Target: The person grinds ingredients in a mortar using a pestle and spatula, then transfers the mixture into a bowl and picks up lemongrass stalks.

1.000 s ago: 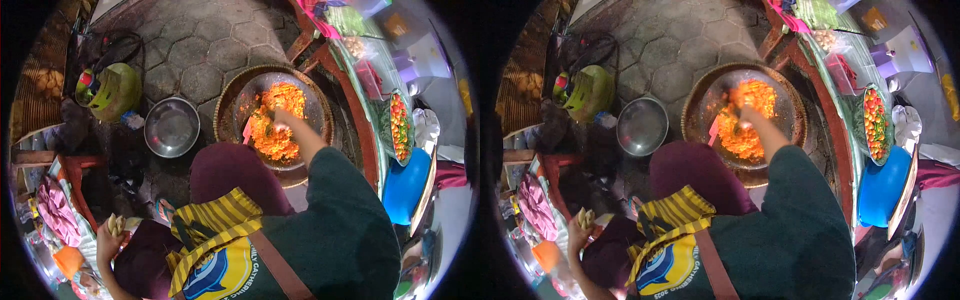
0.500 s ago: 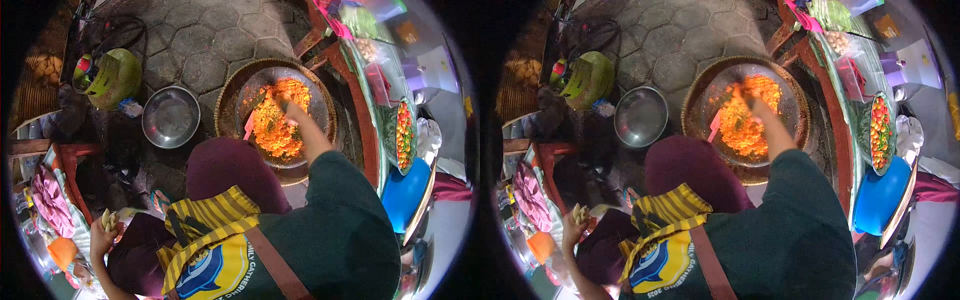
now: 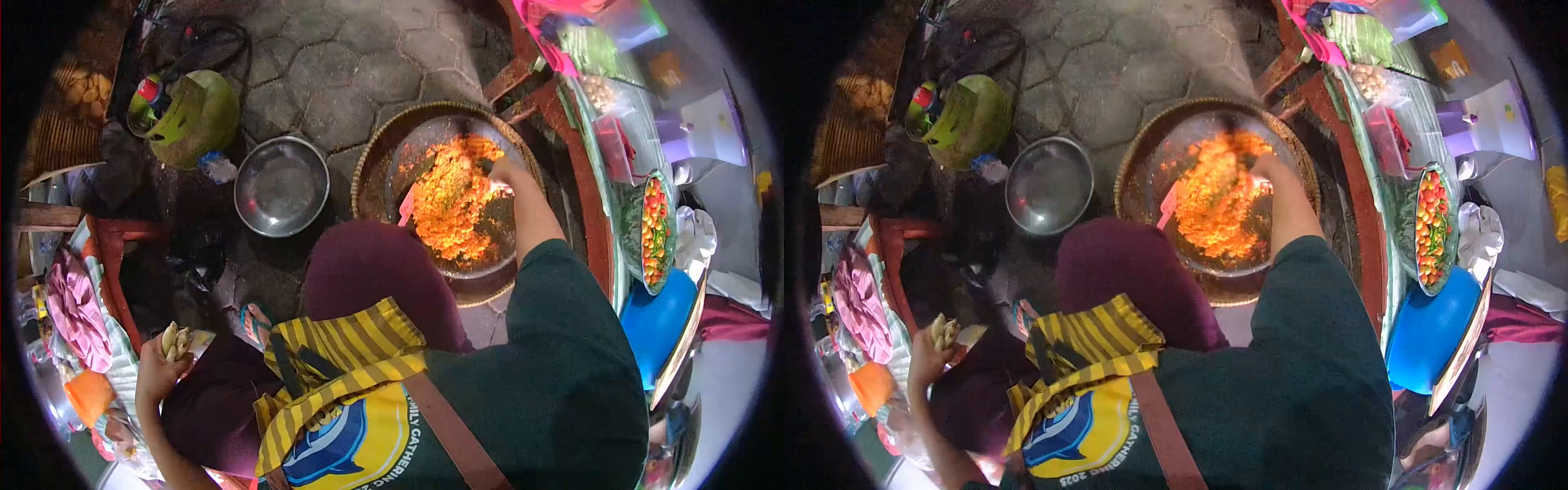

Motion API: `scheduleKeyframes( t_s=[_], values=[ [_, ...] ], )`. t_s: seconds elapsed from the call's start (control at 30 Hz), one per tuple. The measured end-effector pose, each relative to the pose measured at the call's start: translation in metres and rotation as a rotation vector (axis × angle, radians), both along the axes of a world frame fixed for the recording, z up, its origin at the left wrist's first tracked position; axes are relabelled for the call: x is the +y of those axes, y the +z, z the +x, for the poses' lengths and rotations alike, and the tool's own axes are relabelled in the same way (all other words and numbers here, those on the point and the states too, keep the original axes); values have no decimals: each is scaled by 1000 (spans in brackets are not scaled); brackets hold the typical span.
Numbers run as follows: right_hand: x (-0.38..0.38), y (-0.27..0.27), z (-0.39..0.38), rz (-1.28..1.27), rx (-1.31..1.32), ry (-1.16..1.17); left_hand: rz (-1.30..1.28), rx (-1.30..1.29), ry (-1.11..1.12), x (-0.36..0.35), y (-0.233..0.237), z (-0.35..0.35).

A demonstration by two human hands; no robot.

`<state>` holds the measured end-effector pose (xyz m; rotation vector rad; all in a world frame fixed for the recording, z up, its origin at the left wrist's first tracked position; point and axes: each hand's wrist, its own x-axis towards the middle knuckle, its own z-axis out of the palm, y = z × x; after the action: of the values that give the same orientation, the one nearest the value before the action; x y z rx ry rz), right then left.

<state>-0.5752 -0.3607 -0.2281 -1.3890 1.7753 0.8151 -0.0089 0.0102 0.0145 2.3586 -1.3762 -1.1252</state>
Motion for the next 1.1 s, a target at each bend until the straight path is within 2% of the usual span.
scheduleKeyframes(
  t_s=[0.07,0.13,0.17,0.2,0.27,0.37,0.43,0.47,0.53,0.6,0.67,0.7,0.77,0.87,0.93,1.0,1.03,1.07,1.1],
  values=[
    [28,-26,-13,-125,70,67,61,-17,32,15,-8,15],
    [93,2,40,-231,145,167,87,-45,70,20,-10,20],
    [112,-31,49,-215,177,178,97,-71,41,21,-9,18],
    [128,-27,68,-323,98,82,97,-100,14,19,-8,17],
    [132,-30,80,-330,144,83,94,-62,30,18,-9,17],
    [88,-12,56,-302,134,203,144,-72,8,-1,-2,8],
    [59,-20,36,-350,98,297,113,-60,-22,-13,1,-2],
    [40,-24,27,-204,15,178,103,-46,-49,-13,4,-3],
    [35,-7,20,-51,49,369,63,-48,-47,-5,1,0],
    [74,24,18,-53,-56,440,45,-54,-34,4,-1,5],
    [140,-4,9,-409,40,412,94,-92,-3,13,-3,10],
    [147,-13,12,-393,35,418,153,-97,1,17,-4,15],
    [160,-29,22,-441,81,211,168,-49,63,23,-10,19],
    [89,-20,53,-483,175,190,137,-27,90,17,-13,19],
    [55,-20,61,-502,173,146,29,-139,-84,13,-8,14],
    [26,-17,53,16,229,438,-2,-98,-50,14,-8,16],
    [33,-11,49,-31,134,528,33,-77,-5,16,-8,18],
    [45,-7,44,86,30,569,71,-57,40,18,-9,20],
    [70,12,51,80,-4,446,-9,-83,-18,25,-12,21]
  ],
)
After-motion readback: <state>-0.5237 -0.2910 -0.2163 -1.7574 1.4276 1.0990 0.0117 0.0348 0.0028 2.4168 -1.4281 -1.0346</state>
